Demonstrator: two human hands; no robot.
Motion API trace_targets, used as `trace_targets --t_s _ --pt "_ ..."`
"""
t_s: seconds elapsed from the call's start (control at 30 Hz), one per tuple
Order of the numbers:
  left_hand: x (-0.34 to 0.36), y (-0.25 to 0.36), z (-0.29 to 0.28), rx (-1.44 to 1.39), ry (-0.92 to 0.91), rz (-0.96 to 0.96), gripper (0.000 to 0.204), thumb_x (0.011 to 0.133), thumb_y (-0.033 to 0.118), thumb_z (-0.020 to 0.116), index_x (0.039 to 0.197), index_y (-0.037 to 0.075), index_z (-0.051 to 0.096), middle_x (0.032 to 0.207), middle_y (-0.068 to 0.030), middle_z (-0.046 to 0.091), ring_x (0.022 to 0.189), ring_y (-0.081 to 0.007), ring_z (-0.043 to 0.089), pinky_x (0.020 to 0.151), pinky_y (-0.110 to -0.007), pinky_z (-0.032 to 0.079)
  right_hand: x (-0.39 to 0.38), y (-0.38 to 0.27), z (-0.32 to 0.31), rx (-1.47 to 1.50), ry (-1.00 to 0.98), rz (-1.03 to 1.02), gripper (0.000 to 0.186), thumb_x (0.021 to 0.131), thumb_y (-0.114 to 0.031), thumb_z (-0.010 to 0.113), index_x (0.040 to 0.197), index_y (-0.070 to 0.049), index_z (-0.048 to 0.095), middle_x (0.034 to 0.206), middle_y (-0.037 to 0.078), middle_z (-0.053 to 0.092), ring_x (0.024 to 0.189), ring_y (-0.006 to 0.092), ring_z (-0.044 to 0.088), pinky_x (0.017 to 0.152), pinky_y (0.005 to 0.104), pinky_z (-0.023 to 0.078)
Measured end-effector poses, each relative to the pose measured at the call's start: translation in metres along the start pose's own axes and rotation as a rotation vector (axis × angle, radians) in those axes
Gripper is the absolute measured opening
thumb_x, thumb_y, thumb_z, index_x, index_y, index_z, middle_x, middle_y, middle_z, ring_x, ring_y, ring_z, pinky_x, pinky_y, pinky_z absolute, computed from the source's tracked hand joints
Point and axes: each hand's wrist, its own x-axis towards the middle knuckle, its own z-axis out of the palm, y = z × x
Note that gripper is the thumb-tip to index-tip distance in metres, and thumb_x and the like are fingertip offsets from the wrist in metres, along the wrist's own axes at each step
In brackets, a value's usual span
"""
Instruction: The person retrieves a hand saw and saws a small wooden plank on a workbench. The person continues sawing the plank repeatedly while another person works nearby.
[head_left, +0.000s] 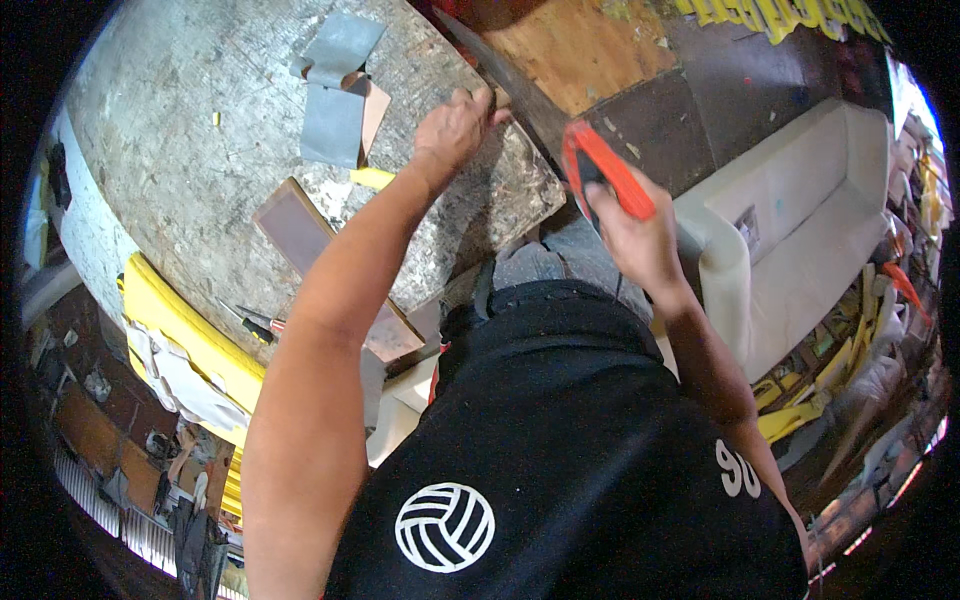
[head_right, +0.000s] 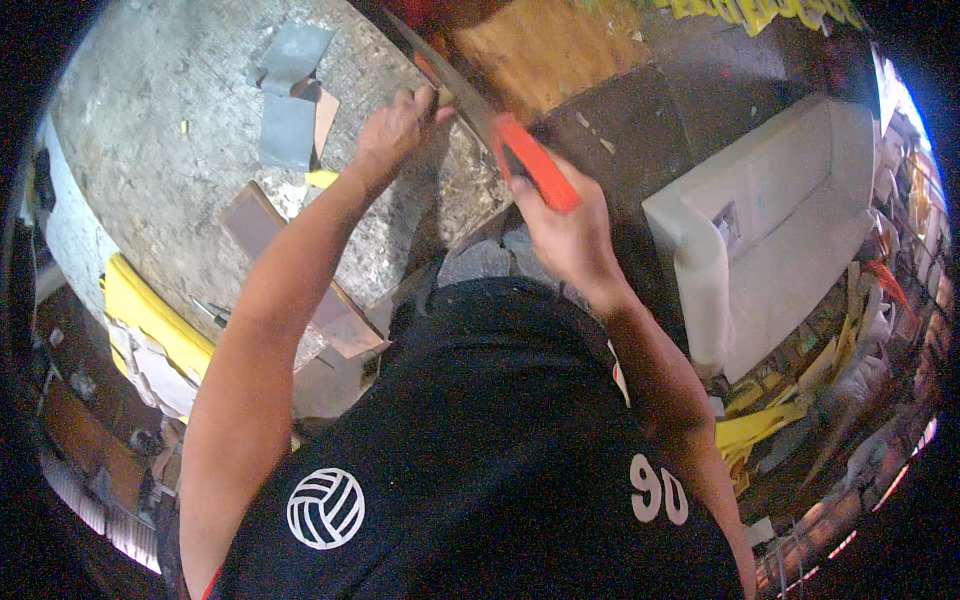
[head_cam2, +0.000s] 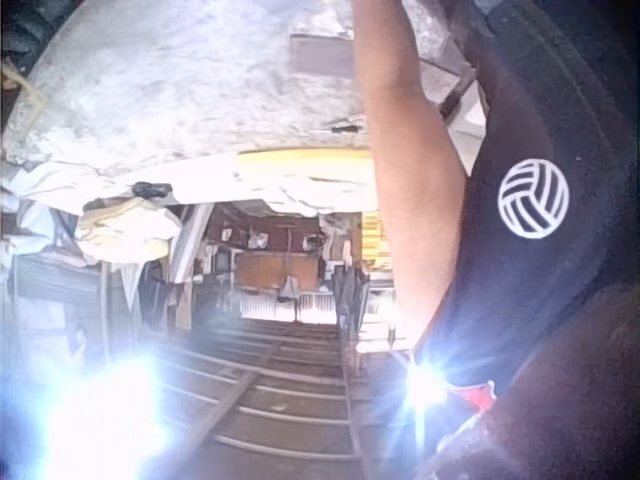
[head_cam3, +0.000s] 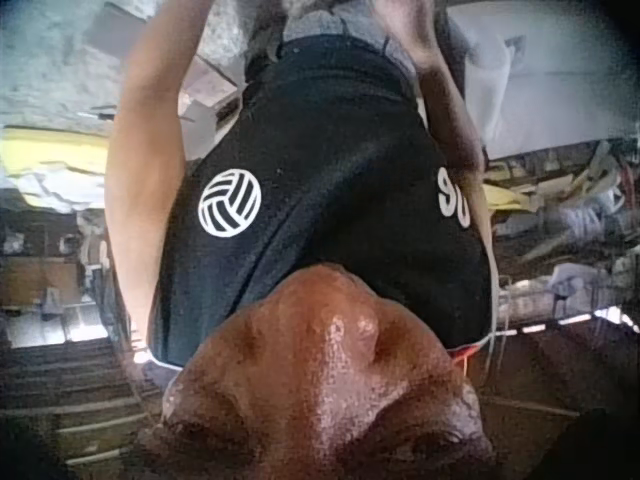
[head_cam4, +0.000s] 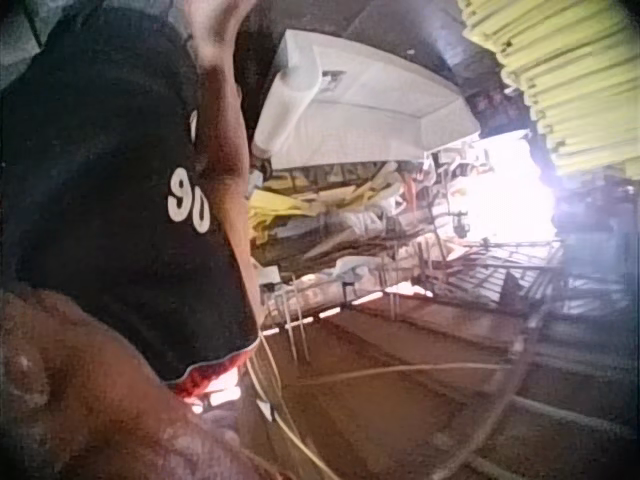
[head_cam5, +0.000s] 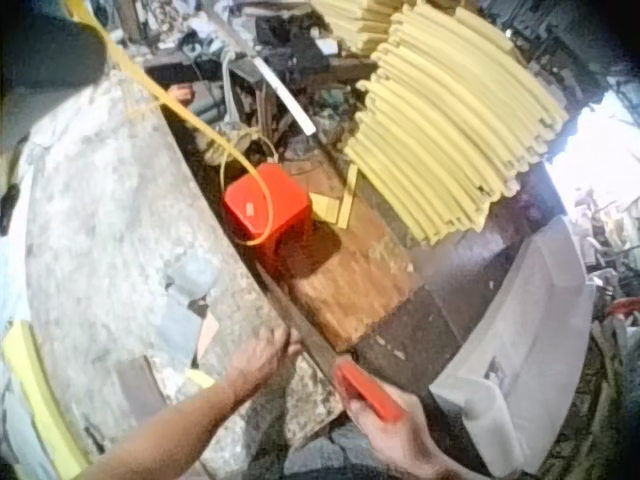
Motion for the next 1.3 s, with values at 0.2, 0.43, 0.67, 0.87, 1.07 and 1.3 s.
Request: trace_targets --t_s 0.2,0.43,0.67,0.87,1.07,1.3 --pt "0.002 0.001 0.003 0.025 0.039 0.034 0.052 0.1 0.056 0.045 0.115 0.006 0.051 0.1 -0.0266 0.063 0.085 -0.0449 0.07 0.067 -0.05 0.059 -0.011 0.007 -0.015 0.031 0.024 -0.059 0.039 0.093 -0.01 0.064 0.13 0.001 0.06 0.119 0.012 0.07 0.109 0.0167 0.065 0.094 0.0314 0.049" --pt "0.003 0.001 -0.002 0.034 0.066 -0.006 0.053 0.1 0.056 0.043 0.112 0.005 0.051 0.096 -0.0265 0.063 0.083 -0.0433 0.07 0.067 -0.05 0.058 0.015 -0.019 -0.003 0.015 -0.04 0.123 0.039 0.093 -0.013 0.065 0.13 -0.002 0.061 0.12 0.012 0.07 0.111 0.0188 0.065 0.097 0.0321 0.048" --pt "0.001 -0.001 0.002 0.022 0.016 0.003 0.052 0.1 0.056 0.043 0.115 0.007 0.051 0.096 -0.026 0.063 0.084 -0.044 0.07 0.067 -0.05 0.058 -0.047 0.012 -0.026 -0.057 0.007 -0.034 0.043 0.093 -0.014 0.065 0.135 -0.004 0.059 0.127 0.013 0.068 0.114 0.018 0.064 0.098 0.031 0.047" --pt "-0.002 0.001 0.004 0.035 -0.005 0.009 0.052 0.101 0.056 0.043 0.116 0.006 0.049 0.102 -0.0278 0.062 0.087 -0.0478 0.068 0.069 -0.052 0.058 -0.009 0.005 -0.008 -0.088 -0.009 -0.033 0.043 0.093 -0.015 0.064 0.134 -0.002 0.058 0.125 0.015 0.068 0.116 0.0207 0.064 0.099 0.0323 0.048" --pt "0.0 0.003 0.005 -0.005 -0.039 -0.025 0.057 0.099 0.059 0.043 0.123 0.008 0.048 0.107 -0.0307 0.062 0.087 -0.0503 0.067 0.071 -0.055 0.057 -0.042 0.013 -0.029 -0.054 0.003 -0.002 0.041 0.094 -0.017 0.064 0.132 -0.002 0.06 0.119 0.016 0.069 0.11 0.0184 0.065 0.096 0.0319 0.048" --pt "0.012 0.004 -0.005 0.047 -0.002 -0.007 0.055 0.099 0.056 0.046 0.113 0.004 0.051 0.101 -0.0303 0.065 0.086 -0.0478 0.068 0.07 -0.053 0.057 -0.044 0.018 -0.036 -0.027 -0.024 0.001 0.043 0.093 -0.013 0.063 0.134 -0.002 0.059 0.122 0.016 0.069 0.113 0.0196 0.065 0.098 0.0323 0.047"
